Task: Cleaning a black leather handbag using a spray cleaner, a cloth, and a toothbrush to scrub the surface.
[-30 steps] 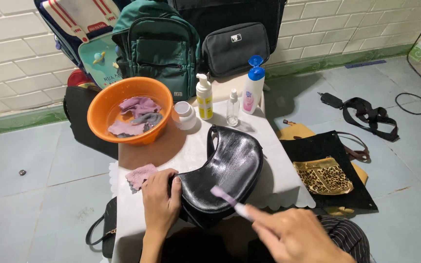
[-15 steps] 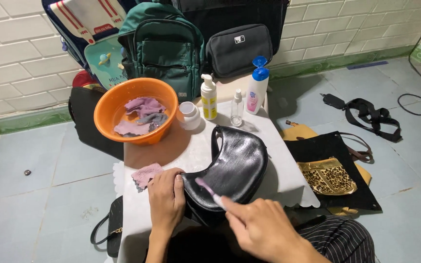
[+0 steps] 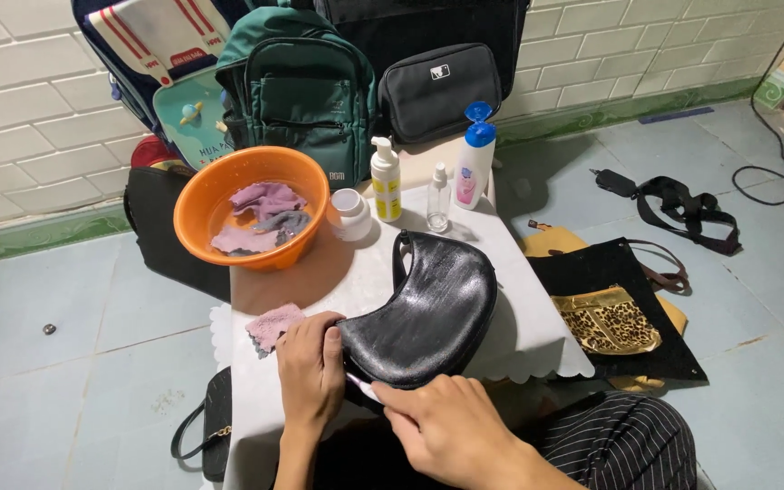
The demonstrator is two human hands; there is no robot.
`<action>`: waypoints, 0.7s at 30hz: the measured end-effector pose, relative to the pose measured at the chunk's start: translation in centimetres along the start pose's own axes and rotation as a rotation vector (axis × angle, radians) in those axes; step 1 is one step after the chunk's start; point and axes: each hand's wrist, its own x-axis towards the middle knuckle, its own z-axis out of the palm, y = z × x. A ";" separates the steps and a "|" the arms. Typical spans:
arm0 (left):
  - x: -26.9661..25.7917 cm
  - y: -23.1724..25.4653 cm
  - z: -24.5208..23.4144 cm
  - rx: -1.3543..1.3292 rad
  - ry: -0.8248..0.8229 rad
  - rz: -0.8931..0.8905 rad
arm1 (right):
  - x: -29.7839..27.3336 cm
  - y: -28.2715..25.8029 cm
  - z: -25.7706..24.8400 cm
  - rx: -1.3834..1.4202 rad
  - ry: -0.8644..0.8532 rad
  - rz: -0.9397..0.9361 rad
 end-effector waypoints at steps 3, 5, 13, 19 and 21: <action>0.1 0.0 0.2 0.005 -0.002 -0.008 | -1.7 1.4 -1.4 0.129 -0.086 0.152; 0.0 0.0 0.0 0.003 0.001 -0.036 | -2.5 1.6 -2.6 0.257 -0.035 0.344; -0.3 -0.3 0.1 0.011 -0.021 0.001 | -1.5 1.8 -2.5 0.044 0.043 0.424; -0.3 -0.2 -0.2 0.070 -0.078 0.118 | -1.3 2.0 -3.1 0.029 0.064 0.339; -0.5 -0.4 -0.4 0.128 -0.072 0.166 | -1.8 2.3 -2.9 -0.107 0.130 0.382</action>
